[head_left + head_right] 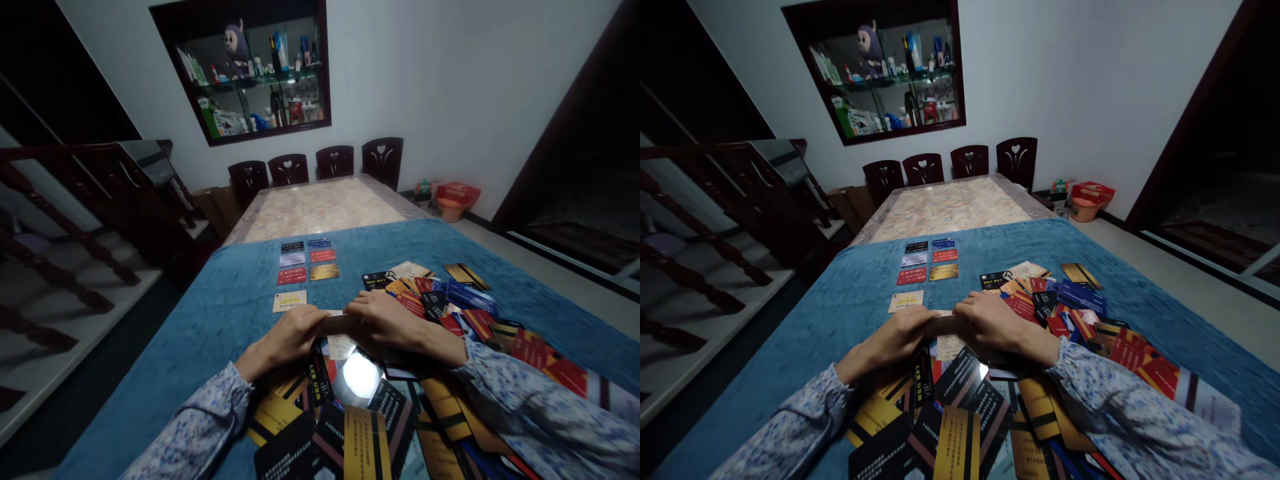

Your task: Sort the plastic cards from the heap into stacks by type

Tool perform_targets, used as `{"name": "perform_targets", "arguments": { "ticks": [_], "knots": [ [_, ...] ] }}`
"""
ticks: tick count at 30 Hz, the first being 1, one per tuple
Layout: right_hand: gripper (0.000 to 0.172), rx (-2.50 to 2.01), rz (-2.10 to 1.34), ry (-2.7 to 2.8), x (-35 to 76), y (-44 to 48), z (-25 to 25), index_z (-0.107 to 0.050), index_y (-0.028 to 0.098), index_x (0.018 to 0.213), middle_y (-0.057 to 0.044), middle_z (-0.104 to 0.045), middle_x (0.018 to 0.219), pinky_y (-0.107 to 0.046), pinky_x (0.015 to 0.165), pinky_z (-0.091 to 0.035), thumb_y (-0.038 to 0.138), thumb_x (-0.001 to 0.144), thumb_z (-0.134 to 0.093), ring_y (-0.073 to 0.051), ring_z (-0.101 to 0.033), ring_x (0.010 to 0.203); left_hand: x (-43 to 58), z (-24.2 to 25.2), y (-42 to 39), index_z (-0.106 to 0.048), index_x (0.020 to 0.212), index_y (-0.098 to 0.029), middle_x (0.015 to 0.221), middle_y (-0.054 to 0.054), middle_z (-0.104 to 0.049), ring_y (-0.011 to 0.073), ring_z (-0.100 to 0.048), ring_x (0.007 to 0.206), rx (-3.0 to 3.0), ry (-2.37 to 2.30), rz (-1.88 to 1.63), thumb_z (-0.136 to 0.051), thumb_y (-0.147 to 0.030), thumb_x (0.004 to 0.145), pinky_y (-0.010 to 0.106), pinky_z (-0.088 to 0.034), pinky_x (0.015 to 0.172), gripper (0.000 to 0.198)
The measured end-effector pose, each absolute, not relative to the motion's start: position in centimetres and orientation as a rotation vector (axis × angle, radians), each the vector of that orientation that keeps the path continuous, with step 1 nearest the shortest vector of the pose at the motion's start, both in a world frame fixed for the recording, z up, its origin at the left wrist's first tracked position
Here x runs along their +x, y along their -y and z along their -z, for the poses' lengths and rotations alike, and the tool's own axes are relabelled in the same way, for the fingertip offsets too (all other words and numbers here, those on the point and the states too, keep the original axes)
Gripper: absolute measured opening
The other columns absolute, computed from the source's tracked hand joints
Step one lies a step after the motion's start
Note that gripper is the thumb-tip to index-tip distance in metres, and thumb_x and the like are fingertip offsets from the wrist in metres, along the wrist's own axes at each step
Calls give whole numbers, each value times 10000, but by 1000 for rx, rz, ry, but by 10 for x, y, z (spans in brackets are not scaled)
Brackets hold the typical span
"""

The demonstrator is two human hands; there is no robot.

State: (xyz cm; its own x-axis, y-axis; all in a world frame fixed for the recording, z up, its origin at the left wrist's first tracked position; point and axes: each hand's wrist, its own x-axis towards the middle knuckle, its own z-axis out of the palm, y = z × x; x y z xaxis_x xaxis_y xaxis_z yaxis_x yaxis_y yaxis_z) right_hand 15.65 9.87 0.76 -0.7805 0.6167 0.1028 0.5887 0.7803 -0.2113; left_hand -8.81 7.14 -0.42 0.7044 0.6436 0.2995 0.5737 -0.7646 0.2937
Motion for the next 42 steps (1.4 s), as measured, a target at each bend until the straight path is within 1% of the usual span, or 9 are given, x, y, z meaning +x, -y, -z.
{"name": "perform_targets", "arguments": {
  "ticks": [6,9,14,17,23,31,35,39,42],
  "knots": [
    [318,-988,-287,2755,156,-99,-3,-640,159,1045,-104,-709,958,-300,688,-343,84,738,-603,-233,-610,886,-86,5,-70,-623,1113,-148,913,81,-684,180,-627,809,2688,-1044,-583,-468,-129,937,312,-507,741,236],
    [293,-1020,-255,2756,155,-98,-4,-639,160,997,-100,-701,912,-296,674,-339,63,727,-580,-232,-602,870,-86,6,-71,-618,1119,-138,937,93,-694,190,-643,833,2675,-1053,-589,-449,-128,944,325,-522,758,244],
    [243,-1020,-220,2671,156,-98,-2,-618,166,933,-84,-672,841,-284,659,-347,59,719,-573,-211,-579,803,-85,10,-71,-561,1234,-131,1100,129,-700,218,-664,993,2668,-1012,-705,-456,-109,925,369,-542,868,327],
    [258,-990,-216,2601,159,-100,3,-602,172,969,-80,-663,855,-280,657,-371,72,733,-573,-209,-582,792,-85,9,-70,-571,1220,-138,1147,126,-699,217,-664,1050,2627,-1034,-789,-479,-68,877,372,-538,920,362],
    [437,-804,-50,2420,161,-105,13,-493,164,1233,-105,-667,994,-318,740,-445,108,806,-572,-226,-612,883,-85,2,-70,-611,1155,-154,1028,85,-733,184,-694,910,2494,-1141,-938,-510,-66,855,312,-558,830,328],
    [343,-742,395,2380,157,-107,17,-551,149,1174,-136,-634,1042,-362,744,-426,224,847,-623,-250,-564,893,-89,2,-73,-616,1161,-168,1037,70,-731,170,-686,897,2475,-1169,-1011,-534,-62,846,297,-551,837,342],
    [304,-685,409,2386,160,-105,12,-564,140,1165,-141,-618,1046,-356,736,-437,233,878,-601,-248,-540,900,-87,0,-72,-601,1195,-169,1030,67,-721,160,-675,864,2473,-1168,-1041,-528,-68,849,286,-544,820,368],
    [279,-663,356,2356,161,-102,7,-560,121,1157,-152,-606,1038,-365,736,-461,215,894,-568,-257,-523,911,-87,-1,-71,-525,1295,-178,857,19,-685,138,-640,742,2452,-1221,-1055,-527,-88,859,264,-529,751,446],
    [279,-680,304,2368,160,-100,4,-556,115,1166,-157,-611,1028,-381,750,-472,202,902,-545,-263,-517,911,-88,1,-70,-471,1331,-189,842,8,-659,136,-630,734,2469,-1245,-1053,-528,-95,859,259,-524,739,485]
  ]
}}
